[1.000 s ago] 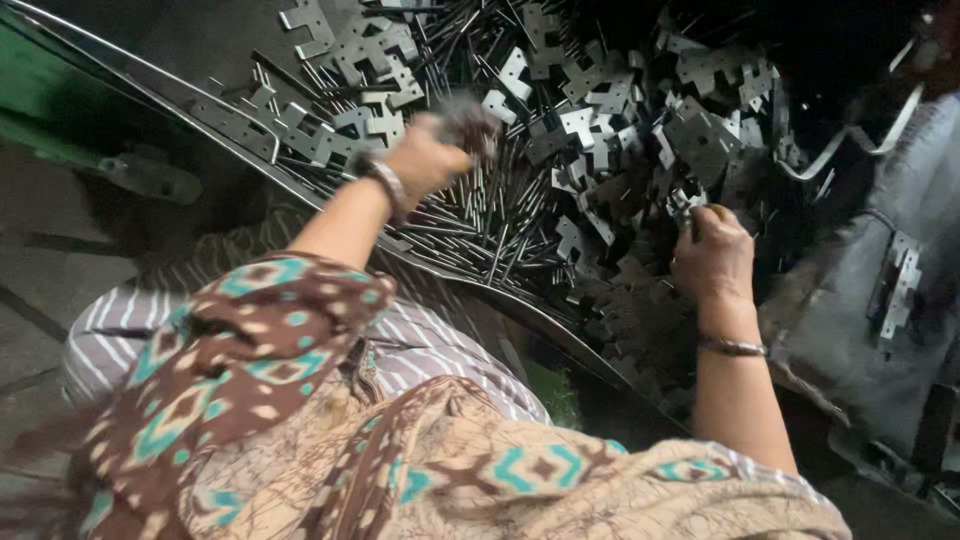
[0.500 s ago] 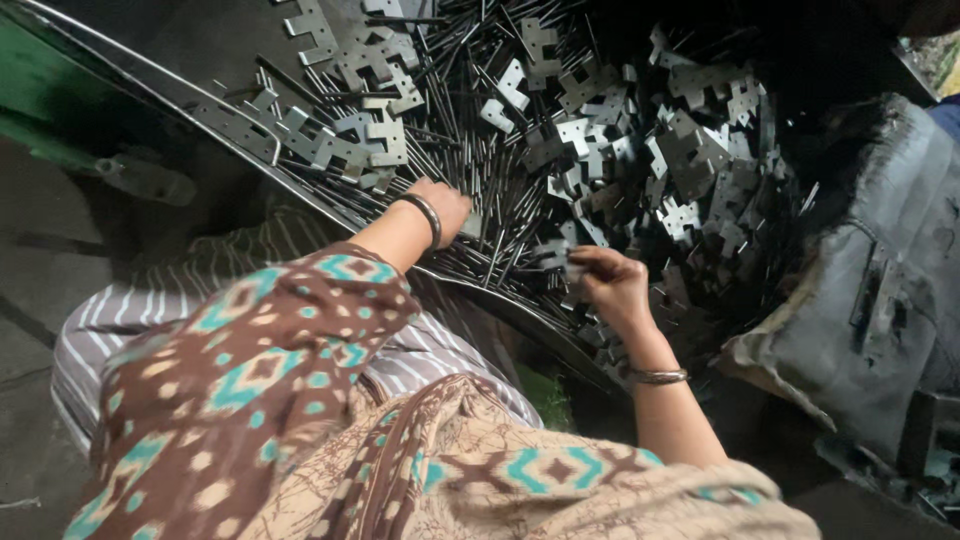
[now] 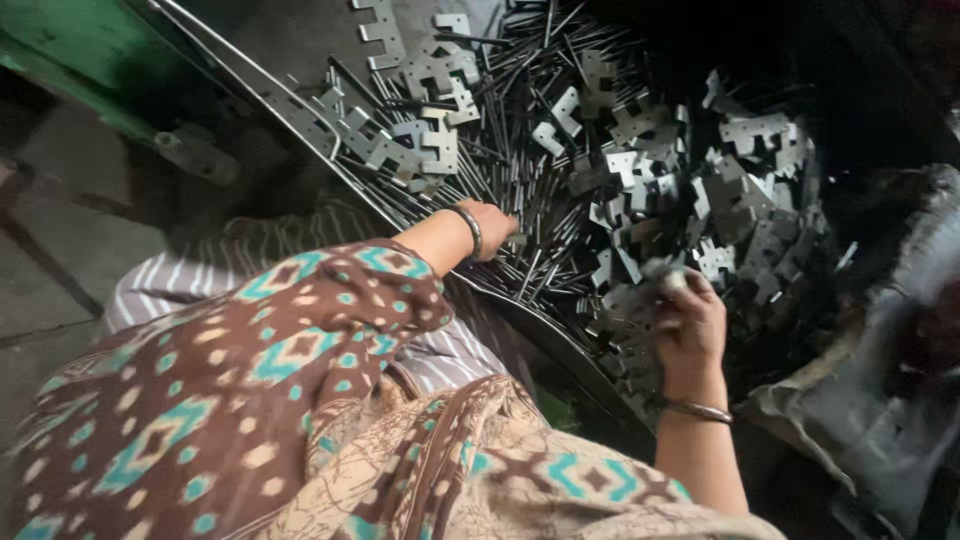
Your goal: The person picks up T-shaped metal brackets and thin metal rods from a large metal bin, turning them over by hand to sort through the pile.
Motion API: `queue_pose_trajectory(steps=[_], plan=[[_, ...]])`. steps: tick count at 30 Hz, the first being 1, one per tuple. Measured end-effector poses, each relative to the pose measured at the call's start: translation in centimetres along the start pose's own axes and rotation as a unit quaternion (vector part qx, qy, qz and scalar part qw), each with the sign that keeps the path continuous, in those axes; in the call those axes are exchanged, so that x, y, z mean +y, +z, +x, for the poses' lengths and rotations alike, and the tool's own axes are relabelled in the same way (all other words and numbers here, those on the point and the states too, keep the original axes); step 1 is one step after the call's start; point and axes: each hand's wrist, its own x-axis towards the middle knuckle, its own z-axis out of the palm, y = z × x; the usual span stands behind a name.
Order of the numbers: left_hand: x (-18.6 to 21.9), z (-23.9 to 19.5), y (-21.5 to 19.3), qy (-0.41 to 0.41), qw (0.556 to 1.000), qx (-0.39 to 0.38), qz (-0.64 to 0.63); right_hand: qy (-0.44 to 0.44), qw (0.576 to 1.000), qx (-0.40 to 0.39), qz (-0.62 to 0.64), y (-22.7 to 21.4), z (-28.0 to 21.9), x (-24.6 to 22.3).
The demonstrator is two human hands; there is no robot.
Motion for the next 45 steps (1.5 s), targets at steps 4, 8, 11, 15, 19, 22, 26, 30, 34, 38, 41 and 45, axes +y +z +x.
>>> queue_pose_trajectory(steps=[4, 8, 11, 15, 19, 22, 26, 30, 34, 38, 41, 45], plan=[[0.8, 1.0, 1.5, 0.052, 0.994, -0.025, 0.091, 0.09, 0.982, 0.076, 0.145, -0.5, 1.5, 0.9], [1.6, 2.7, 2.2, 0.127, 0.974, 0.024, 0.188, 0.11, 0.991, 0.026, 0.069, 0.4, 2.8, 2.8], [1.0, 2.4, 2.3, 0.139, 0.98, 0.034, 0.141, 0.126, 0.984, 0.035, 0.12, -0.6, 3.2, 3.5], [1.3, 2.7, 1.1, 0.074, 0.901, 0.161, -0.395, 0.112, 0.949, 0.076, 0.285, -1.0, 3.5, 0.7], [3.9, -0.1, -0.8, 0.046, 0.503, 0.098, -0.858, 0.002, 1.0, 0.001, 0.022, 5.9, 0.3, -2.2], [6.7, -2.1, -2.0, 0.108, 0.335, 0.021, -0.936, -0.134, 0.979, -0.097, -0.119, 12.3, -2.2, -3.7], [9.9, -1.9, -1.4, 0.052, 0.323, -0.009, -0.945, -0.102, 0.797, -0.003, -0.596, 17.1, -2.4, -2.0], [10.0, -0.4, -0.2, 0.043, 0.63, 0.125, -0.766, -0.24, 0.786, -0.175, -0.542, 16.8, -2.9, -0.5], [2.9, -0.2, -2.0, 0.011, 0.957, 0.179, -0.229, -0.024, 0.983, -0.146, -0.112, 14.5, -2.5, -2.4], [-10.2, -1.3, -4.3, -0.252, 0.96, 0.119, -0.003, 0.056, 0.993, -0.097, -0.026, 12.6, -3.3, -4.0], [-11.9, 0.6, -2.6, -0.422, 0.901, 0.065, -0.076, 0.062, 0.994, -0.088, 0.01, 11.3, -3.9, -4.9], [-10.3, 2.0, -2.3, -0.332, 0.94, -0.064, -0.049, 0.045, 0.997, -0.069, 0.0, 9.6, -4.3, -5.9]])
